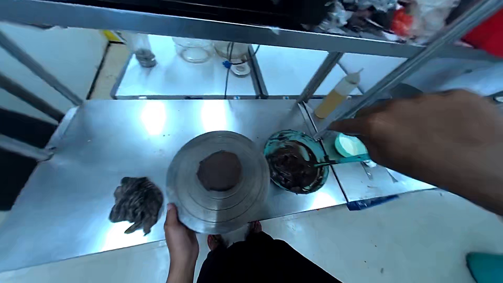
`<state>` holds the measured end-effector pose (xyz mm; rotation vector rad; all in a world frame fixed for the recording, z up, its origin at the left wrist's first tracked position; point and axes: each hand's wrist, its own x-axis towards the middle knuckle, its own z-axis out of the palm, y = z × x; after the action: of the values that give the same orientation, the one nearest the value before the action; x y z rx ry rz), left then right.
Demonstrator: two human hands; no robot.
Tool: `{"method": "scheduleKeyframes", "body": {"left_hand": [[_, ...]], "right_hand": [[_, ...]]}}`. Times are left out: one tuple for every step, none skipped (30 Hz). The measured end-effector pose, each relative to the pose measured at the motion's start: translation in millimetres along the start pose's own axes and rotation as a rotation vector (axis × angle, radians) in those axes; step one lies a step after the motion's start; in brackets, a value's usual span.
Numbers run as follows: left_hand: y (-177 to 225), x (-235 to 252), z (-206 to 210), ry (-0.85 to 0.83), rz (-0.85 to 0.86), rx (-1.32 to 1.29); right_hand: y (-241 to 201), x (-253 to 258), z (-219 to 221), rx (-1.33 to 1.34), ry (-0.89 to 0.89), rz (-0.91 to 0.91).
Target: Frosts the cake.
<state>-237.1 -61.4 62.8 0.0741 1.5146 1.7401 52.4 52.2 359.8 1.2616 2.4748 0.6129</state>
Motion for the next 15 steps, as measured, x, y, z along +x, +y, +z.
{"method": "scheduleKeyframes", "body": {"left_hand": [[-5,-2,7,0.01,0.022,-0.018],[-8,-3,12,0.032,0.056,-0.025],[-10,-2,15,0.049,0.089,-0.021],[-11,-1,16,0.061,0.12,-0.008],[-11,1,15,0.067,0.144,0.01],[-12,4,14,0.069,0.161,0.033],[-12,6,11,0.069,0.173,0.057],[-12,8,9,0.06,0.179,0.072],[-12,10,9,0.057,0.184,0.083],[-12,11,9,0.062,0.188,0.093],[-12,11,10,0.075,0.192,0.1],[-11,11,11,0.087,0.192,0.109],[-9,11,12,0.094,0.189,0.118],[-7,10,13,0.103,0.186,0.127],[-6,9,14,0.108,0.18,0.137]], "right_hand": [[4,-7,27,0.049,-0.127,0.115],[7,-11,59,0.111,-0.262,0.197],[8,-13,95,0.177,-0.383,0.249],[9,-14,128,0.228,-0.492,0.281],[9,-16,156,0.269,-0.573,0.296],[8,-17,177,0.294,-0.631,0.299],[7,-18,193,0.309,-0.673,0.292],[5,-19,204,0.324,-0.692,0.277],[4,-20,213,0.338,-0.692,0.254],[2,-19,221,0.352,-0.688,0.221],[1,-19,227,0.377,-0.685,0.191],[-1,-18,231,0.411,-0.691,0.169],[-1,-17,234,0.454,-0.695,0.158],[0,-17,240,0.514,-0.69,0.164],[2,-18,247,0.585,-0.698,0.184]]}}
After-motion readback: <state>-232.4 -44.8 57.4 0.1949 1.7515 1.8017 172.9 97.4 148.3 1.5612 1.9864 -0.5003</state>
